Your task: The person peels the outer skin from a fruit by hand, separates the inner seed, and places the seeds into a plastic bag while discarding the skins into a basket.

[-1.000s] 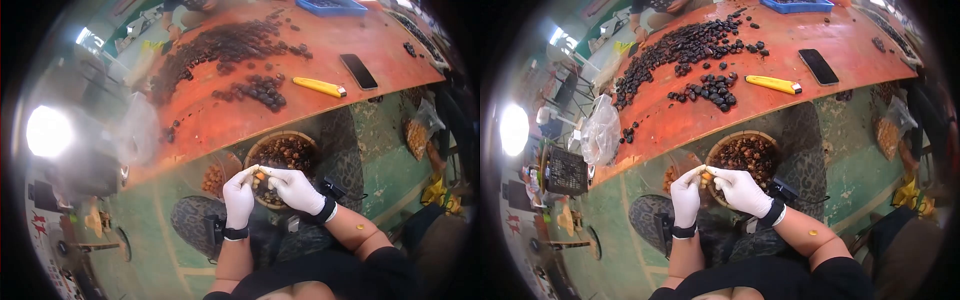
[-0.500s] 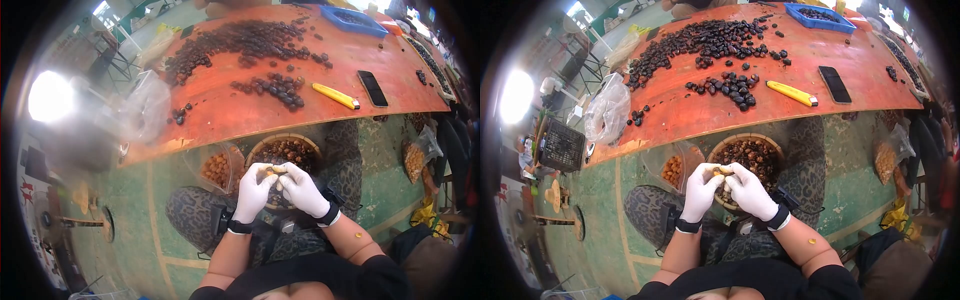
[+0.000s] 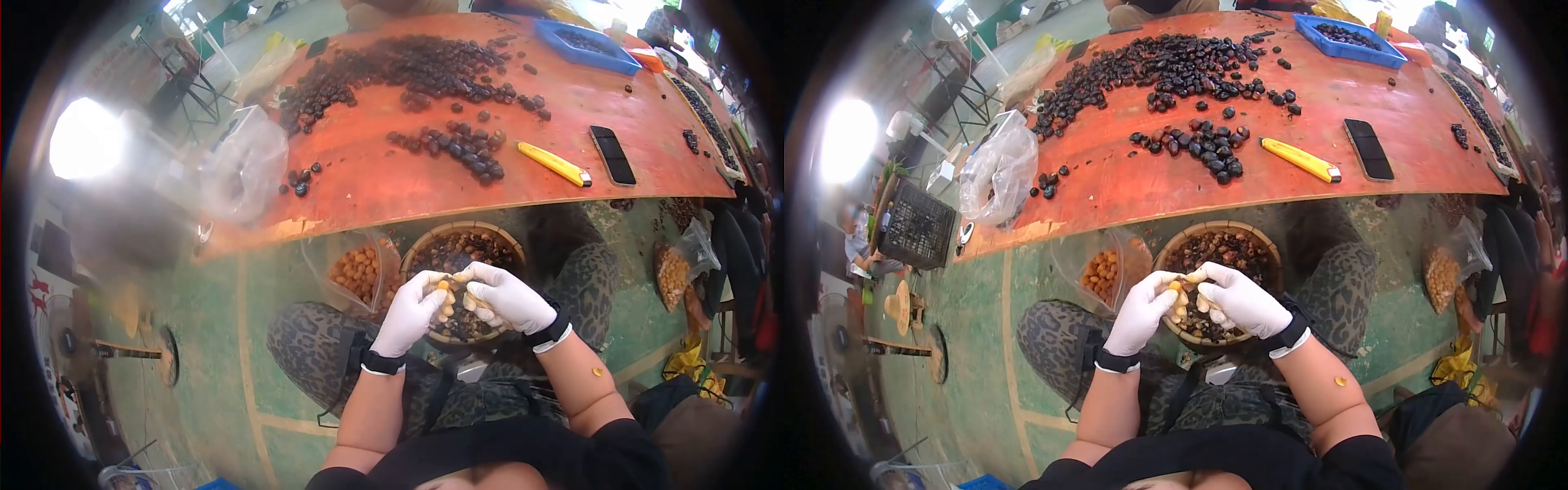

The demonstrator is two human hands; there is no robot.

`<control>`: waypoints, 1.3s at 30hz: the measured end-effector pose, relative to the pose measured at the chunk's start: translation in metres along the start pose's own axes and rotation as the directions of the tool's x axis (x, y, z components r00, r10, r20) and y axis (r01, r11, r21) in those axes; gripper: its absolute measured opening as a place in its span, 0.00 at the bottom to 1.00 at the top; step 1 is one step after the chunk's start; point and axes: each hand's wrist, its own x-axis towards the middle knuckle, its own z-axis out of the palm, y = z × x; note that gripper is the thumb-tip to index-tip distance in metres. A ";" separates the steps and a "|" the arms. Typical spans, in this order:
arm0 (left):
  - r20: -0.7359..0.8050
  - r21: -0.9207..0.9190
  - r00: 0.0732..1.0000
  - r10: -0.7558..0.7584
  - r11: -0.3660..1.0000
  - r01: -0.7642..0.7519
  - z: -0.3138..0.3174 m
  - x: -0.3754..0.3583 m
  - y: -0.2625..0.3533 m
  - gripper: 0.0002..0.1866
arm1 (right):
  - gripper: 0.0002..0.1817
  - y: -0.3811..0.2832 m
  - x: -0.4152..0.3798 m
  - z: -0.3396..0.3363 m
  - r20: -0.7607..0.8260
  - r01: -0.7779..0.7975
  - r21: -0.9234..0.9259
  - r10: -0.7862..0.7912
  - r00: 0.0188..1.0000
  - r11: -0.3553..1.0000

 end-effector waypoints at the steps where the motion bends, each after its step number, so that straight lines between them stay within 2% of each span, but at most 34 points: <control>1: -0.013 0.019 1.000 0.011 1.000 -0.010 0.001 0.001 -0.001 0.11 | 0.11 -0.002 -0.002 0.002 -0.010 0.025 -0.009 -0.025 1.000 1.000; 3: -0.038 0.060 0.999 0.029 0.998 -0.027 0.002 0.003 -0.002 0.13 | 0.11 -0.002 -0.005 0.006 -0.052 0.077 -0.037 -0.079 0.996 0.996; 6: -0.103 0.002 0.994 0.037 0.999 -0.037 0.006 0.002 -0.003 0.14 | 0.11 0.009 -0.002 0.009 -0.161 0.144 0.051 -0.134 0.978 0.988; 7: -0.139 -0.070 0.990 0.019 0.997 -0.029 0.007 0.004 -0.008 0.14 | 0.13 0.012 0.000 0.009 -0.160 0.128 0.048 -0.119 0.980 0.991; 10: -0.233 -0.307 0.972 -0.014 0.950 -0.060 0.006 0.012 -0.025 0.15 | 0.13 0.030 0.009 0.015 -0.208 0.228 0.040 -0.216 0.954 0.973; 13: -0.247 -0.539 0.969 0.017 0.829 -0.151 0.001 0.016 -0.040 0.17 | 0.15 0.019 -0.001 0.011 -0.052 0.136 0.103 -0.131 0.990 0.985; 14: -0.242 -0.576 0.970 -0.024 0.808 -0.124 0.000 0.016 -0.041 0.17 | 0.15 0.015 -0.003 0.005 0.020 0.081 0.116 -0.083 0.996 0.990; 16: -0.227 -0.645 0.968 -0.106 0.762 -0.068 0.001 0.014 -0.039 0.17 | 0.16 0.018 -0.003 -0.007 0.054 0.050 0.139 -0.058 0.997 0.989; 20: -0.198 -0.848 0.933 -0.302 0.530 -0.008 0.008 0.016 -0.042 0.14 | 0.16 0.020 -0.004 -0.017 0.132 -0.005 0.151 -0.015 0.991 0.988; 21: -0.077 -0.936 0.978 -0.192 0.353 -0.004 -0.003 0.019 -0.044 0.13 | 0.16 0.015 -0.009 -0.018 0.287 -0.085 0.248 0.011 0.958 0.965; 22: -0.104 -0.945 0.979 -0.178 0.325 -0.042 -0.008 0.020 -0.046 0.12 | 0.16 0.018 -0.010 -0.017 0.277 -0.040 0.220 -0.023 0.961 0.975; 24: -0.312 -0.879 0.899 -0.308 0.452 -0.151 -0.005 0.014 -0.036 0.13 | 0.22 0.022 -0.009 -0.014 0.120 0.115 -0.059 -0.108 0.987 0.992; 25: -0.325 -0.853 0.908 -0.263 0.496 -0.162 -0.003 0.011 -0.031 0.13 | 0.24 0.023 -0.007 -0.013 0.051 0.213 -0.251 -0.207 0.977 0.944; 27: -0.335 -0.797 0.925 -0.178 0.577 -0.178 0.004 0.004 -0.024 0.13 | 0.28 0.028 -0.004 -0.010 -0.032 0.317 -0.611 -0.424 0.905 0.725; 30: -0.356 -0.710 0.929 -0.099 0.675 -0.201 0.024 -0.005 -0.005 0.14 | 0.32 0.012 -0.009 0.006 -0.015 0.339 -0.580 -0.425 0.905 0.741; 32: -0.335 -0.675 0.942 -0.033 0.705 -0.216 0.029 -0.010 -0.005 0.15 | 0.32 0.016 -0.008 0.016 0.011 0.421 -0.624 -0.531 0.848 0.659; 34: -0.333 -0.638 0.942 0.031 0.728 -0.249 0.035 -0.013 -0.008 0.16 | 0.31 0.018 -0.006 0.025 -0.011 0.430 -0.626 -0.558 0.830 0.651; 38: -0.383 -0.557 0.923 -0.027 0.804 -0.208 0.035 -0.019 -0.006 0.16 | 0.30 0.022 -0.005 0.032 0.001 0.414 -0.662 -0.552 0.834 0.625; 39: -0.377 -0.531 0.926 0.008 0.818 -0.223 0.033 -0.019 -0.008 0.17 | 0.30 0.023 -0.005 0.033 -0.004 0.415 -0.665 -0.558 0.830 0.621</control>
